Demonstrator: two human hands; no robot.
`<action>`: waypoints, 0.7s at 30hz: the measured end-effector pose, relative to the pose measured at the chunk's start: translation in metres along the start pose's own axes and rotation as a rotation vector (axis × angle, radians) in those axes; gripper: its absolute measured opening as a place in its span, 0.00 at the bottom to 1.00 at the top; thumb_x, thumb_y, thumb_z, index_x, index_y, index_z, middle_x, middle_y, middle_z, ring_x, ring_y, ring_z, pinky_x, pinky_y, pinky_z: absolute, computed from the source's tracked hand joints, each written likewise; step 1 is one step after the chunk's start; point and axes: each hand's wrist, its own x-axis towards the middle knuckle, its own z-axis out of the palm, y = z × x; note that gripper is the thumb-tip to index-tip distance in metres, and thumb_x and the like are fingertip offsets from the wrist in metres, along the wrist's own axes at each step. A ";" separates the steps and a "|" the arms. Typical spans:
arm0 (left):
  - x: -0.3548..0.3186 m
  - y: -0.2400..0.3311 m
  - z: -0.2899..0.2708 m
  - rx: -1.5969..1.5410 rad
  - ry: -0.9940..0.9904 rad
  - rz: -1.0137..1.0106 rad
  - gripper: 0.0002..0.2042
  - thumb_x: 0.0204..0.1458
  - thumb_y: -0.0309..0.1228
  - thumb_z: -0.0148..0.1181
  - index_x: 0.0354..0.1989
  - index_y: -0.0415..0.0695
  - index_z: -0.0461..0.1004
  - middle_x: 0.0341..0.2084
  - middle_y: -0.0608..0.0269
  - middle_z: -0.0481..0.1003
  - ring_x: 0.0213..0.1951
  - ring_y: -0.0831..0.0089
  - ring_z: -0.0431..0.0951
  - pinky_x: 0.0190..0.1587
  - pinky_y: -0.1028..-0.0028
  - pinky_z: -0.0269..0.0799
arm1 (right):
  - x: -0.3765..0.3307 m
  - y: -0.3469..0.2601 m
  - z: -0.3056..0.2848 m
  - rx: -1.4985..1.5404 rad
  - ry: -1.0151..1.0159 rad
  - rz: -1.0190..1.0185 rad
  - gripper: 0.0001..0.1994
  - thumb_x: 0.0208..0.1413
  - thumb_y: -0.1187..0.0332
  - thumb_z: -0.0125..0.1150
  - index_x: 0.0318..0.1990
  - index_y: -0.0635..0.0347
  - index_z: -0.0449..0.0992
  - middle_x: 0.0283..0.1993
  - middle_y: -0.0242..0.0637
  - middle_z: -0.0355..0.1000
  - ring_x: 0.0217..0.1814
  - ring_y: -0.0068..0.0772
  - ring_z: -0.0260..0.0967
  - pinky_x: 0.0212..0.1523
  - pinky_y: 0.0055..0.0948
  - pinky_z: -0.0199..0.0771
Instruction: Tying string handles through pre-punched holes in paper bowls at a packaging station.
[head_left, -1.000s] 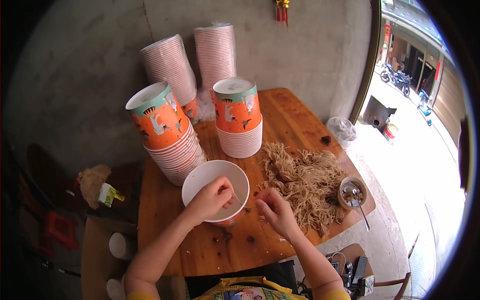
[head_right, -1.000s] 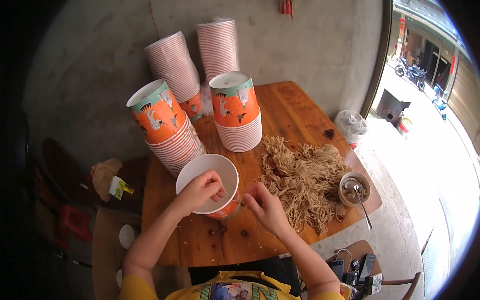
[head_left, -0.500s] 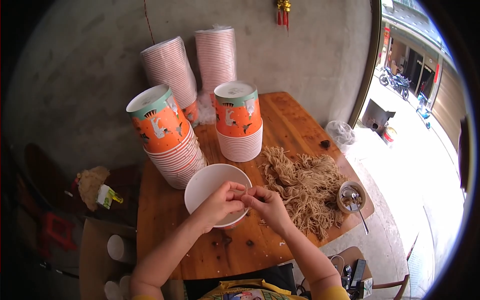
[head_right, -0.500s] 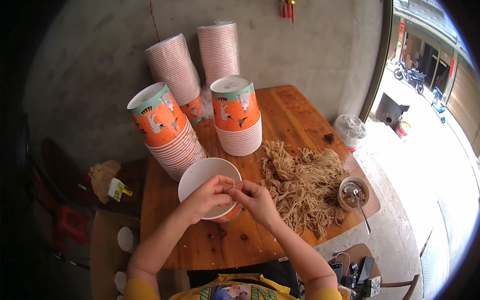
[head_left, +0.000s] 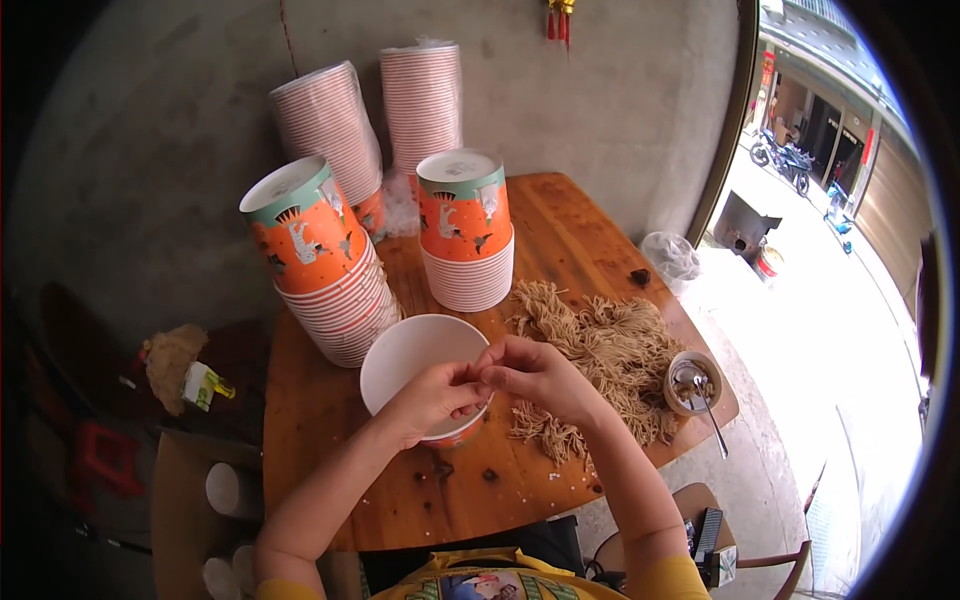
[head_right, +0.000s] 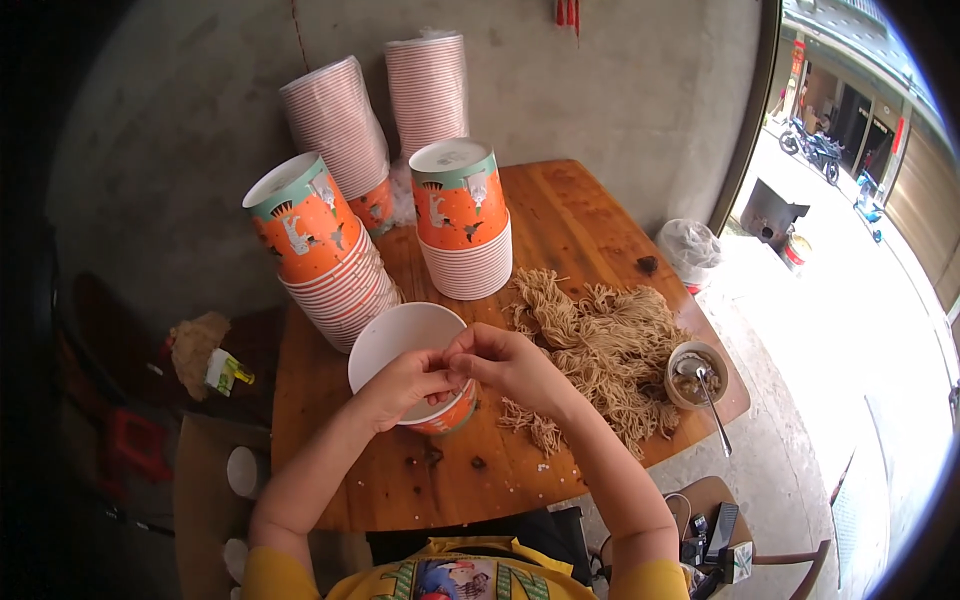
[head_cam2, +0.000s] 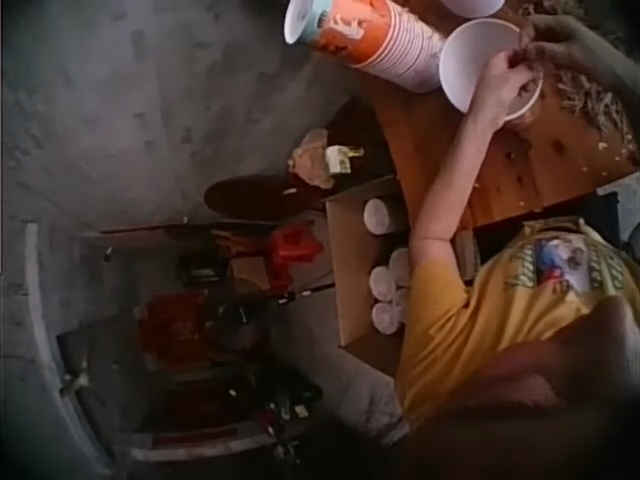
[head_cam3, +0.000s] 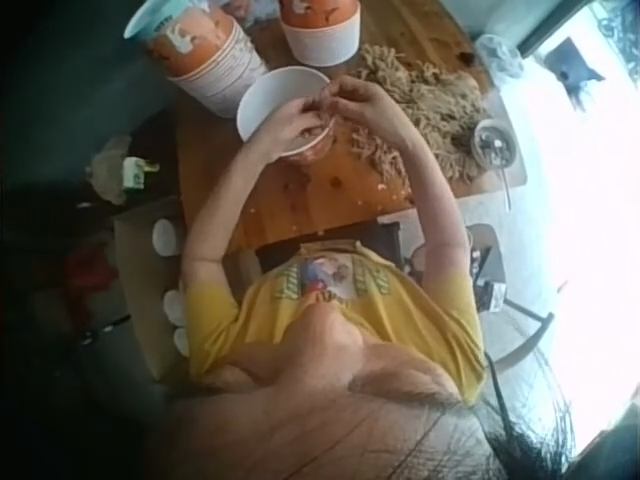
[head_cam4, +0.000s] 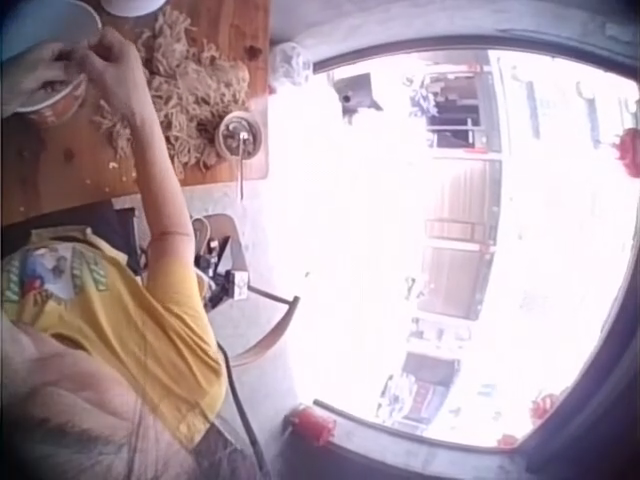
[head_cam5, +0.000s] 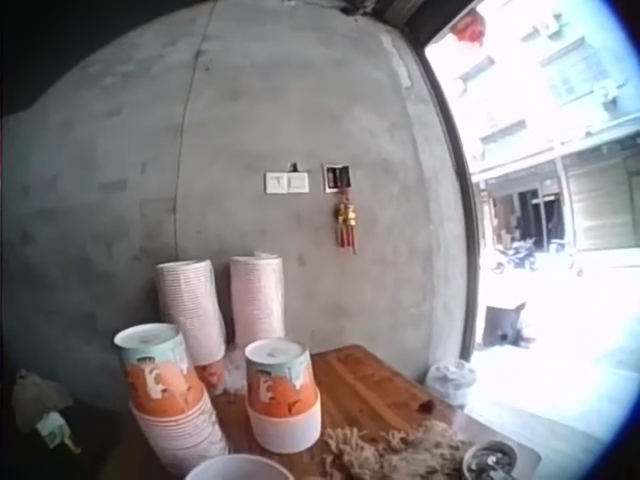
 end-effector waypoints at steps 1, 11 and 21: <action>-0.001 0.000 0.000 0.001 0.002 0.001 0.06 0.57 0.27 0.55 0.39 0.39 0.73 0.29 0.70 0.71 0.28 0.85 0.68 0.31 0.83 0.65 | 0.002 -0.002 0.001 0.023 -0.026 0.044 0.07 0.61 0.68 0.57 0.42 0.60 0.73 0.34 0.24 0.73 0.34 0.12 0.66 0.35 0.17 0.66; -0.007 0.004 0.000 -0.010 -0.087 -0.011 0.08 0.57 0.26 0.56 0.42 0.37 0.73 0.29 0.71 0.71 0.30 0.85 0.68 0.34 0.84 0.65 | -0.006 0.020 -0.006 0.027 0.177 0.041 0.07 0.61 0.68 0.57 0.43 0.58 0.76 0.34 0.22 0.74 0.31 0.09 0.65 0.29 0.12 0.61; 0.000 0.001 -0.004 -0.100 -0.147 -0.062 0.08 0.57 0.28 0.56 0.42 0.38 0.74 0.30 0.71 0.72 0.31 0.85 0.70 0.34 0.84 0.65 | -0.045 0.046 0.028 -0.594 0.508 -0.264 0.11 0.50 0.68 0.69 0.35 0.63 0.75 0.27 0.33 0.65 0.23 0.23 0.61 0.25 0.24 0.63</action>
